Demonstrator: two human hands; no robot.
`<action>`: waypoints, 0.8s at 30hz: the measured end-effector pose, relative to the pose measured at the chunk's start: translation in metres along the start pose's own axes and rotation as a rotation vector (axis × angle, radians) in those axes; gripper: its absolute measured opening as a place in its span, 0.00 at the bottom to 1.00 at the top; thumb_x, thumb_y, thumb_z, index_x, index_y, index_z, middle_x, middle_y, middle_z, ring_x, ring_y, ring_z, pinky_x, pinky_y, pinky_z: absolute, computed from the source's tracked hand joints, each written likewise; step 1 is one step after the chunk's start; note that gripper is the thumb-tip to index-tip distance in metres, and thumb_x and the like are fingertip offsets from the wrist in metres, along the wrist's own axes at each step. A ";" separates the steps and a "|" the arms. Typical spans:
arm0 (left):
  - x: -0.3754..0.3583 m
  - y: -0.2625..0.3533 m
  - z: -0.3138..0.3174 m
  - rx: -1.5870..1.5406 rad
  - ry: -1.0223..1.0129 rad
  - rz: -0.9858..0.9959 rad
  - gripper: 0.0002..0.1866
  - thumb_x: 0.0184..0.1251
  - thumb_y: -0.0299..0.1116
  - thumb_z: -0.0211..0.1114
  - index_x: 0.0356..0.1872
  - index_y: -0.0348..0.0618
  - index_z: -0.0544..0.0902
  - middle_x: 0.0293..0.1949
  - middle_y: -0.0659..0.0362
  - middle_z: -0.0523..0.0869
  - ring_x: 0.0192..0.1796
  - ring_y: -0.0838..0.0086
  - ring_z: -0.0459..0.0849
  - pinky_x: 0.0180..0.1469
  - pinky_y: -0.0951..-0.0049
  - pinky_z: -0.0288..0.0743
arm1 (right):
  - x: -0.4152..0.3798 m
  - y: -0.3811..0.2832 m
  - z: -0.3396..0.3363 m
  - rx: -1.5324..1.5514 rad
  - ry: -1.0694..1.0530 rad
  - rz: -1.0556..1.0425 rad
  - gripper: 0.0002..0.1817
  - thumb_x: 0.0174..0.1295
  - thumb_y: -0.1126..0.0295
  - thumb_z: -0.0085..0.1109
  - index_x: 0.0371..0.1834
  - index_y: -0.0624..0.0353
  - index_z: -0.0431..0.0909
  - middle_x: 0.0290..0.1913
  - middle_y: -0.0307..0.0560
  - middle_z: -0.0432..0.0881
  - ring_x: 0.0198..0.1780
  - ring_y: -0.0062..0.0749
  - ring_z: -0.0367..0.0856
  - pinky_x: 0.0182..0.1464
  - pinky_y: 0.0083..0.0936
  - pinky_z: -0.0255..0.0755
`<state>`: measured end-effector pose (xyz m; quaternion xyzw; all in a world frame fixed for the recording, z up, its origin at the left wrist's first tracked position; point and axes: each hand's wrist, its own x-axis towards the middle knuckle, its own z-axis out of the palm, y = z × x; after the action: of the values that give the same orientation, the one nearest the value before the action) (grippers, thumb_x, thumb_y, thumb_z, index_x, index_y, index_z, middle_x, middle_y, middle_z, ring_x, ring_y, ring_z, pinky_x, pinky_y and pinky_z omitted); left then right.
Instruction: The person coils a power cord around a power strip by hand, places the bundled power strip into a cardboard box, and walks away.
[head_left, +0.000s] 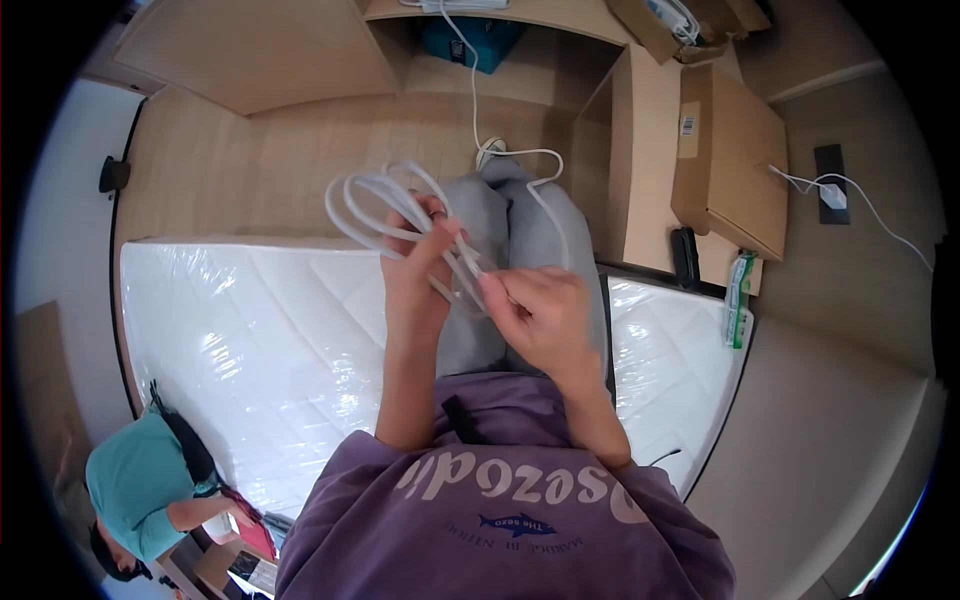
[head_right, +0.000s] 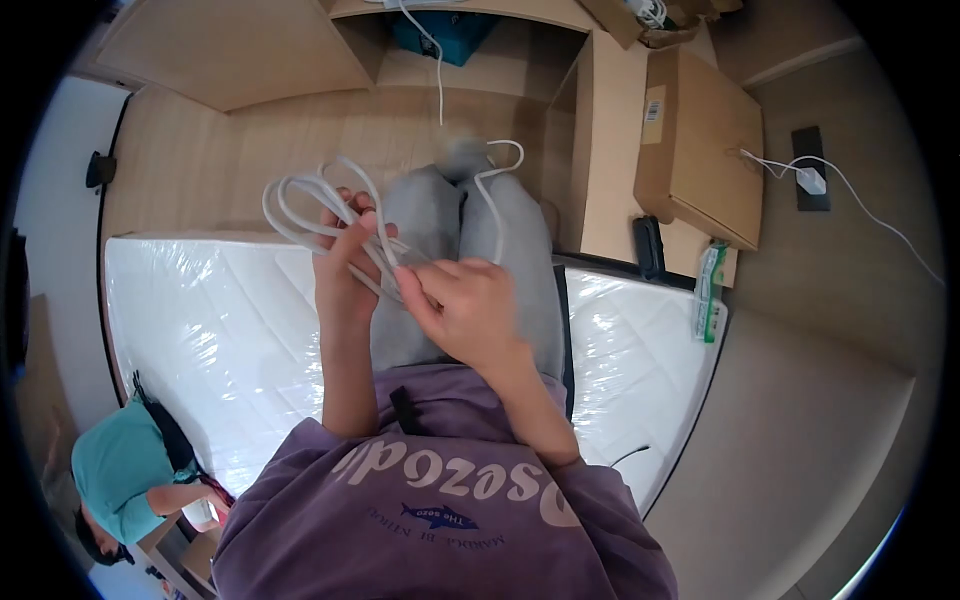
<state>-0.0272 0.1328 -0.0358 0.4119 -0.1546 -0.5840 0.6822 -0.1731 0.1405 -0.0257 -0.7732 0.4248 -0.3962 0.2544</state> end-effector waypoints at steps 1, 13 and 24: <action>0.001 0.000 0.001 -0.087 0.114 -0.023 0.19 0.57 0.20 0.61 0.50 0.43 0.70 0.46 0.59 0.75 0.45 0.72 0.77 0.47 0.69 0.74 | -0.002 -0.001 0.004 0.064 0.046 0.027 0.08 0.55 0.69 0.64 0.21 0.57 0.78 0.16 0.41 0.73 0.16 0.35 0.71 0.22 0.29 0.64; 0.003 -0.003 -0.007 -0.191 -0.356 -0.191 0.25 0.60 0.31 0.61 0.58 0.38 0.68 0.42 0.53 0.80 0.43 0.68 0.83 0.46 0.72 0.76 | -0.015 -0.003 0.019 0.178 -0.022 -0.092 0.02 0.54 0.75 0.63 0.26 0.61 0.82 0.16 0.43 0.74 0.17 0.31 0.73 0.22 0.26 0.64; 0.015 0.002 -0.020 -0.006 -0.272 -0.232 0.30 0.70 0.51 0.43 0.59 0.33 0.69 0.45 0.50 0.81 0.48 0.65 0.81 0.50 0.67 0.74 | -0.005 0.014 -0.009 1.305 0.492 0.635 0.24 0.76 0.58 0.35 0.48 0.70 0.77 0.19 0.34 0.68 0.17 0.16 0.57 0.32 0.17 0.62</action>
<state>-0.0084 0.1264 -0.0508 0.3422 -0.1949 -0.7097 0.5842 -0.1886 0.1373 -0.0324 -0.1967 0.3507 -0.6354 0.6592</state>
